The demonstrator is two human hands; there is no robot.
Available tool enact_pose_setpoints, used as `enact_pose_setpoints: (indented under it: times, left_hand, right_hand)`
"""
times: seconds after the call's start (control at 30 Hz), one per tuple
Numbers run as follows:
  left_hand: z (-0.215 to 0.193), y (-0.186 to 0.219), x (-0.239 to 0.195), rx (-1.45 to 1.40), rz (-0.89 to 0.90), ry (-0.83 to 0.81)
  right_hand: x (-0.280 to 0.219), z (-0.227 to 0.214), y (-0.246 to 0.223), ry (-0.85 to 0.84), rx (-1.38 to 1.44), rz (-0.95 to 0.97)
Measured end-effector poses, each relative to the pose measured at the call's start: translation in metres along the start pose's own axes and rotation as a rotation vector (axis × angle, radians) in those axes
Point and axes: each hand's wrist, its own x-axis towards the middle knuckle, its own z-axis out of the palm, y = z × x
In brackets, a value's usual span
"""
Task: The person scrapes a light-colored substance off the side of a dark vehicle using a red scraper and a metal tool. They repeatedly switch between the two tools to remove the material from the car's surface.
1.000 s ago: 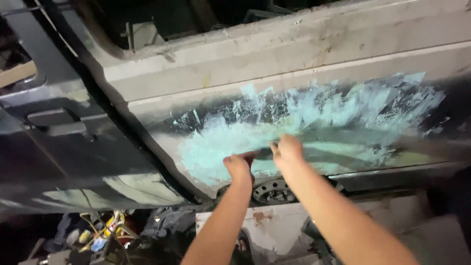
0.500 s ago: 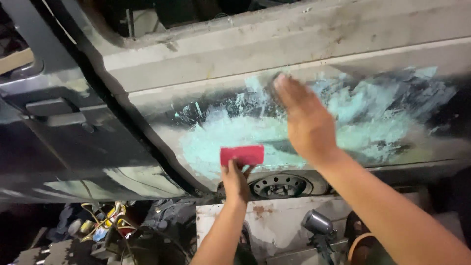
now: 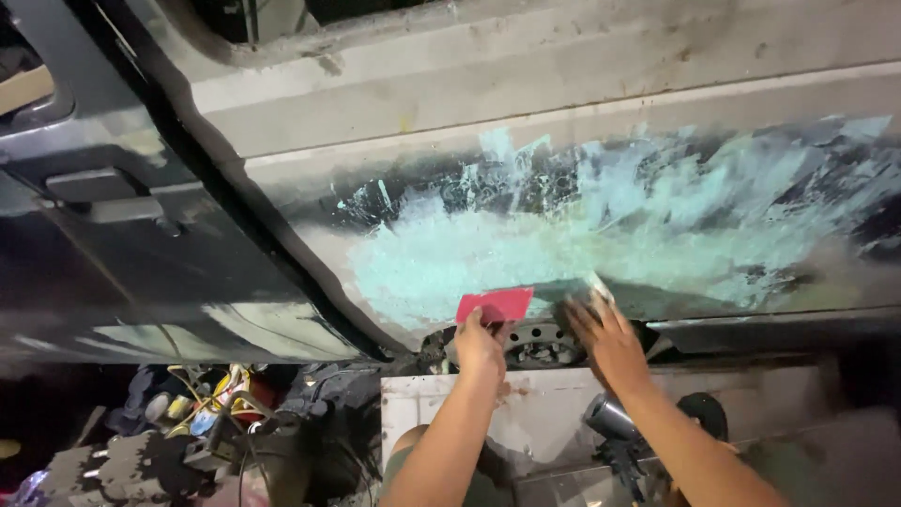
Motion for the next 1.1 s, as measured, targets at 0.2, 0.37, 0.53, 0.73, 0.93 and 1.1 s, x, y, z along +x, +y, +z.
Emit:
enact_pose_setpoints:
  times: [0.2,0.37,0.53,0.73,0.93,1.1]
  left_hand:
    - [0.070,0.028,-0.012,-0.024,-0.049,0.019]
    - [0.106,0.080,-0.071,0.323,-0.225,0.093]
    - [0.104,0.097,-0.083,0.359,0.341,-0.317]
    - [0.076,0.131,-0.154,0.322,0.771,-0.451]
    - [-0.005,0.067,-0.124,0.086,0.372,-0.124]
    - [-0.101,-0.049,-0.002,-0.348,0.104,0.259]
  right_hand:
    - [-0.092,0.064,0.032,-0.565,-0.374,0.249]
    - [-0.133,0.065,0.030,-0.712,-0.005,0.342]
    - [-0.160,0.110,0.058,-0.465,0.326,0.816]
    - [-0.101,0.081,0.015,-0.094,1.014,1.562]
    - [0.029,0.013,-0.063,0.078,1.211,1.755]
    - [0.120,-0.002,-0.091,0.322,1.586,1.620]
